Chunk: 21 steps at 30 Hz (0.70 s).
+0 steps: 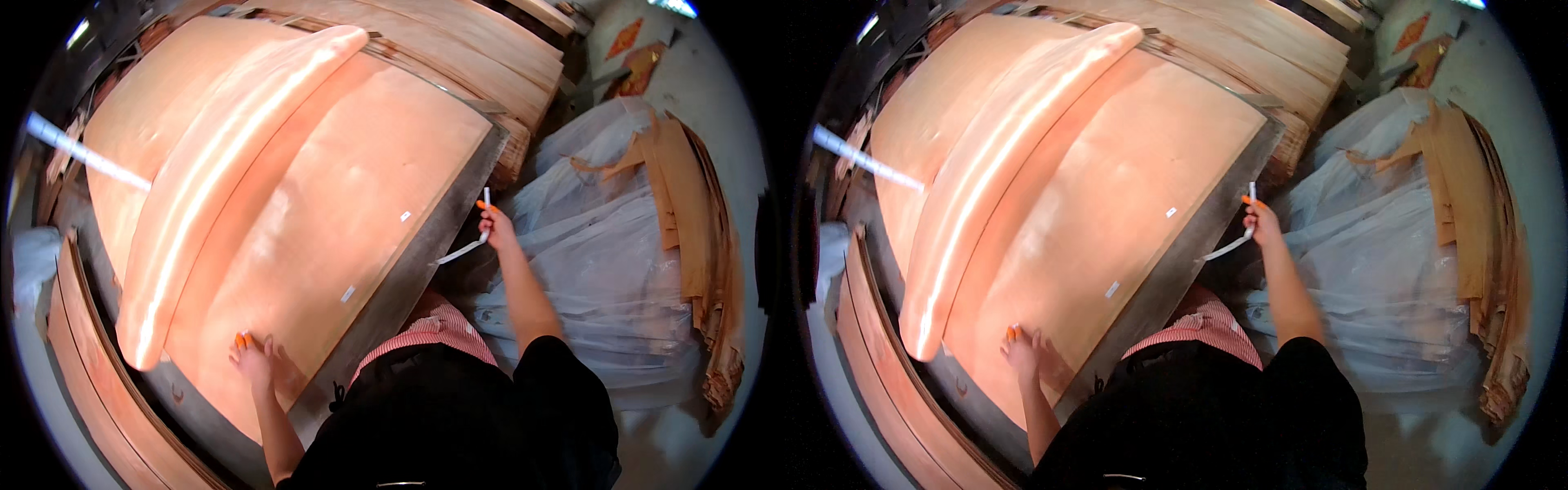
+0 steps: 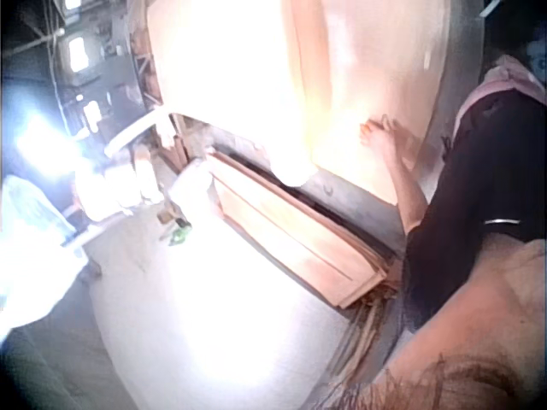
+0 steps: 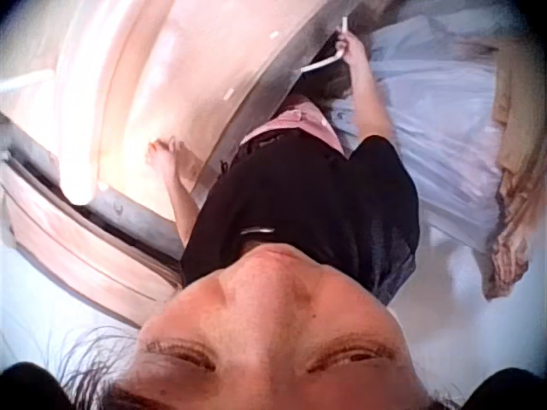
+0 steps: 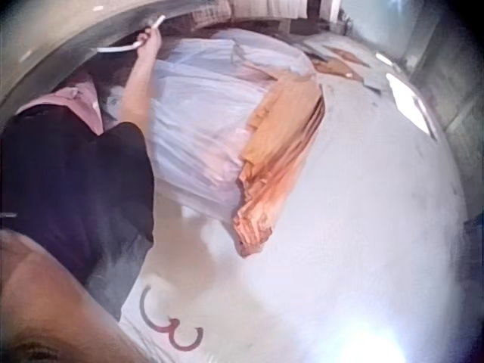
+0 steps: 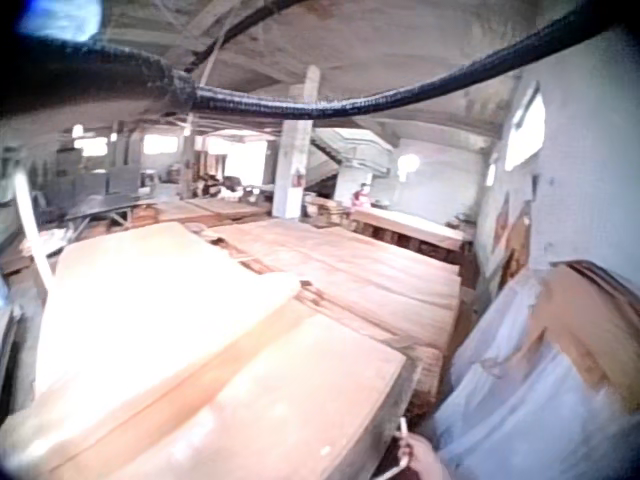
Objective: The person applies small strips of white tape to the surface of a large, curved wooden panel. They repeatedly lift the edge of a protective orange sheet covering the wood, place a tape strip on the exposed surface, and smooth it down. The person works methodically across the panel, handling the tape and sheet with both hands.
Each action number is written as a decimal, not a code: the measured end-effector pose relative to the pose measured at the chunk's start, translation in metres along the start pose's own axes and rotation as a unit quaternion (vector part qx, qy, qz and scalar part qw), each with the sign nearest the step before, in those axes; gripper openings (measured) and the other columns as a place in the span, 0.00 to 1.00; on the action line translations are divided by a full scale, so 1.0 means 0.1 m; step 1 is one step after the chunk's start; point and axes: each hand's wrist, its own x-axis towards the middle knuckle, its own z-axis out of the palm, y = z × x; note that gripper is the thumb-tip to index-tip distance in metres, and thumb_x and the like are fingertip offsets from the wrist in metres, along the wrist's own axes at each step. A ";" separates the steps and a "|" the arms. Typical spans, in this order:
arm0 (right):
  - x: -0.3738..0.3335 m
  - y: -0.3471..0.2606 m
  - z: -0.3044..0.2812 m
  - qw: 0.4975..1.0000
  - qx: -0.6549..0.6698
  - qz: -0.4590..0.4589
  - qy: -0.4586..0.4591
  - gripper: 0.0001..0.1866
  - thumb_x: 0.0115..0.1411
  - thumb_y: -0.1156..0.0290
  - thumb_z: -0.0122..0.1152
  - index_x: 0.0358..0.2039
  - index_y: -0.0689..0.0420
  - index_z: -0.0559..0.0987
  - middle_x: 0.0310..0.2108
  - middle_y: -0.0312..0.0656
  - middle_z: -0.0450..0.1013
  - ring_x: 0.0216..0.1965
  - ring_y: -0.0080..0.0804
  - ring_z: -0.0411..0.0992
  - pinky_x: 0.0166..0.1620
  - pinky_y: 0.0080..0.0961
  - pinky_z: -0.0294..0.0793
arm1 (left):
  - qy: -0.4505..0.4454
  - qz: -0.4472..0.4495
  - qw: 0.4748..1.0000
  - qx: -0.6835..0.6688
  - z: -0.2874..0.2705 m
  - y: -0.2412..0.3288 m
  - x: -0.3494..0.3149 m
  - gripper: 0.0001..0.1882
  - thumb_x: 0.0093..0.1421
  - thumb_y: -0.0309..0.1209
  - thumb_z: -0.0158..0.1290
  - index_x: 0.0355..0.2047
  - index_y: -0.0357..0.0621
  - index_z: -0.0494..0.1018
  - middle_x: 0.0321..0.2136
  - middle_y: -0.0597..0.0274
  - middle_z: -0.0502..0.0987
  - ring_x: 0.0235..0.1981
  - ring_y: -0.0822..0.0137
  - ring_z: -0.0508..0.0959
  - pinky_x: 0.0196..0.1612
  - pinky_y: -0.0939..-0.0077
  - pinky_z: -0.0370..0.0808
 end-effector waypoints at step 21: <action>3.84 -2.04 -0.44 0.777 -0.605 -0.027 -0.170 0.10 0.56 0.66 0.53 0.33 0.59 0.76 0.19 0.34 0.70 0.19 0.19 0.65 0.22 0.18 0.63 | -0.094 0.345 0.927 -0.116 -0.35 5.09 1.21 0.26 0.53 0.37 0.54 0.50 0.40 0.63 0.55 0.49 0.59 0.56 0.52 0.59 0.57 0.57 0.54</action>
